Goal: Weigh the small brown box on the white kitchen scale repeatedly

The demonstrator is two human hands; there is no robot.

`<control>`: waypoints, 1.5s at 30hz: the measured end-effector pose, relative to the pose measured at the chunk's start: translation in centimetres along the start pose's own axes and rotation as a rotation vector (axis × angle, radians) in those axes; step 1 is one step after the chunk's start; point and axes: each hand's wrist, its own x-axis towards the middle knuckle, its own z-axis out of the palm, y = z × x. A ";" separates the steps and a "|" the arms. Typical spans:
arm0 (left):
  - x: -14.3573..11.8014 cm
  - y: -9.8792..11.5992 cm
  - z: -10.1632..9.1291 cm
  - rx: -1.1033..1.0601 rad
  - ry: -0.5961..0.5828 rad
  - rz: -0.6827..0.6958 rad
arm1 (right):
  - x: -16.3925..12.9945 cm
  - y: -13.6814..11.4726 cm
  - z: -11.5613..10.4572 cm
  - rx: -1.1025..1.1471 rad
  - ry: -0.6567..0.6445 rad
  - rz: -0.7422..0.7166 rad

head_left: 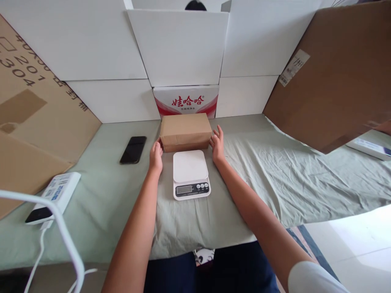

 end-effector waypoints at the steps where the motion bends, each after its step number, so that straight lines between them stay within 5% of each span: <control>1: 0.0 0.0 0.0 0.003 0.005 -0.004 | 0.0 -0.1 0.1 0.021 0.025 0.027; 4: 0.0 -0.1 0.0 0.018 0.005 -0.004 | 0.0 -0.7 0.4 0.064 0.100 0.099; 45: -0.7 0.3 0.3 0.046 -0.022 0.010 | -0.7 -1.8 1.3 0.044 0.031 0.028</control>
